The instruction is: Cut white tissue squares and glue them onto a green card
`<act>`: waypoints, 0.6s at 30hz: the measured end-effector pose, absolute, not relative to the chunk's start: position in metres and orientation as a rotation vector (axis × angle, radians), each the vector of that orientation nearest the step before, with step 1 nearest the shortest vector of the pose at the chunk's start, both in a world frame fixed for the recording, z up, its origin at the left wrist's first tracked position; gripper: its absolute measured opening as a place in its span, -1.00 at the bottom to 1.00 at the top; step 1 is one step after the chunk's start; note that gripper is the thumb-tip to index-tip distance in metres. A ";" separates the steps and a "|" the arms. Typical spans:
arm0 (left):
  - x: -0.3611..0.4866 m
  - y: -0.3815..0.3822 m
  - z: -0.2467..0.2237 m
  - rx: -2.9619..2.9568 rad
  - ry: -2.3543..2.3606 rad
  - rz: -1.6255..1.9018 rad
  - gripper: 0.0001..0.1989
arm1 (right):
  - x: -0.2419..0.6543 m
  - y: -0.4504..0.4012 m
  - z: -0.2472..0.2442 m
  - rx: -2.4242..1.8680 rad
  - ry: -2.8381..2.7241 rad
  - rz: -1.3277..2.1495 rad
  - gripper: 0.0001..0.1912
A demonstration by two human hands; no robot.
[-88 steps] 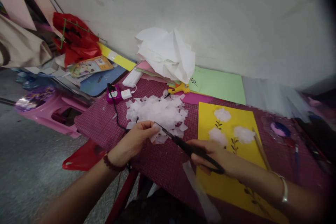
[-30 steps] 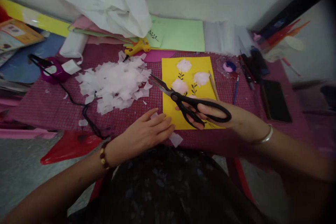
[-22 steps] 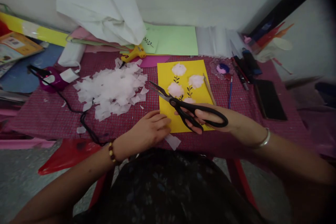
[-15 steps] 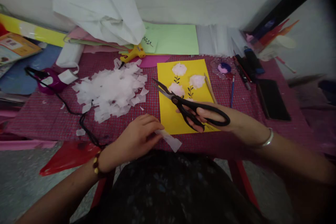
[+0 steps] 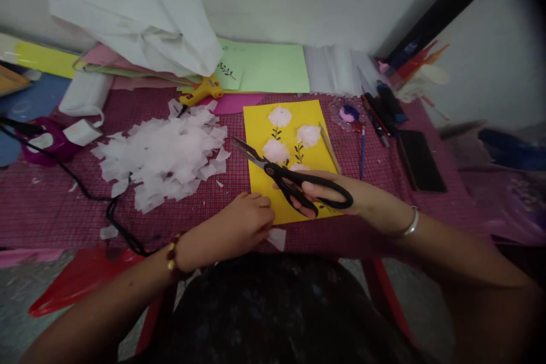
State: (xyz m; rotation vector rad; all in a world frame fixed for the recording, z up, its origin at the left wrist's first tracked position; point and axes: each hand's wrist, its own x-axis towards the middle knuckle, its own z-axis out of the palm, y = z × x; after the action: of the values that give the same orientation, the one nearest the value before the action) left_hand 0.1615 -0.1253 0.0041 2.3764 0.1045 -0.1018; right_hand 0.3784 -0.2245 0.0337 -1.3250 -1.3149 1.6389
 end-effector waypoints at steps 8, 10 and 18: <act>0.106 -0.090 0.034 1.166 0.770 0.824 -0.73 | 0.385 -0.218 0.009 -1.225 -1.526 1.620 -0.32; 0.097 -0.083 0.027 1.039 0.788 0.988 -0.69 | 0.380 -0.206 0.005 -1.172 -1.639 1.619 -0.32; 0.088 -0.079 0.008 1.196 0.982 1.054 -0.75 | 0.332 -0.165 0.040 -1.282 -1.895 1.559 -0.30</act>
State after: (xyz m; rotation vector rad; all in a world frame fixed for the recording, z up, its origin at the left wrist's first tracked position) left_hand 0.0879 -0.0795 0.0083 1.1959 0.9817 1.0541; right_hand 0.3316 -0.1646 0.0399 -1.2821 -1.8951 1.5594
